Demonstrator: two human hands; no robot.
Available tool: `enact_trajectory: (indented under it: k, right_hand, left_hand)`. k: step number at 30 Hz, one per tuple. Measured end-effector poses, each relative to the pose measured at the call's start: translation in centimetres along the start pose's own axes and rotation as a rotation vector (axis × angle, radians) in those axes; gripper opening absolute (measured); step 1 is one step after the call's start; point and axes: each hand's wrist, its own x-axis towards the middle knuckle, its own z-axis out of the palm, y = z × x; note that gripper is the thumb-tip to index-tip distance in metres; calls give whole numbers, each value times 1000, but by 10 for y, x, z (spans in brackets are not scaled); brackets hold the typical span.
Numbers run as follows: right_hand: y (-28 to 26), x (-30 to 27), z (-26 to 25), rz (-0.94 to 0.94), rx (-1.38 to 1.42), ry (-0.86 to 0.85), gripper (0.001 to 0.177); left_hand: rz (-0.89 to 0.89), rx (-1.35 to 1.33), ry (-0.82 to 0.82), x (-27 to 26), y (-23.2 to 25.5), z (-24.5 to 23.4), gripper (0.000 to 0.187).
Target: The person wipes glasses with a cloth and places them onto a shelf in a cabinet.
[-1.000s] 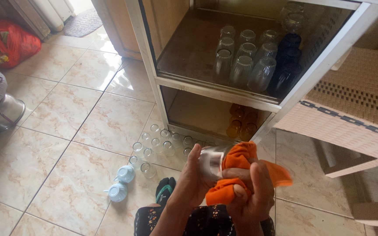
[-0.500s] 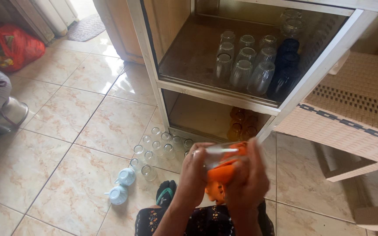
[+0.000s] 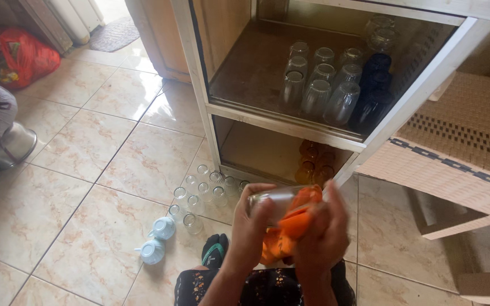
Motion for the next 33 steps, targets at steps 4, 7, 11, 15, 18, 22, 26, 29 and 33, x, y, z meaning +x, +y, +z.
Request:
enact_trajectory:
  k: [4,7,11,15,18,22,26,29,33]
  right_hand:
    - [4,0,0,-468,-292,-68,39]
    - [14,10,5,174,71,42,44]
    - [21,26,-2,512,590,-18,44]
    - [7,1,-2,107,14,22,43]
    - [6,-9,-2,-291,-267,-50,38]
    - [19,4,-5,55,-220,84,46]
    - [10,25,-24,238,15,-14,44]
    - [-7,26,-26,-30,-294,-173,40]
    - [-11,28,-26,126,-405,-214,40]
  left_hand:
    - [-310,-536,71,4,-11,-7,48]
    - [94,81,36,-1,-1,-4,45]
    - [702,680,-47,-7,16,6,57]
    - [101,1,-92,-3,6,1,46]
    - [490,469,-144,5,0,-14,37]
    - [-84,252,-161,2,20,-10,39]
    - [-159,589,-351,1,41,0,69]
    - [239,681,-343,-5,45,10,78]
    - [-124,634,-407,-7,34,4,70]
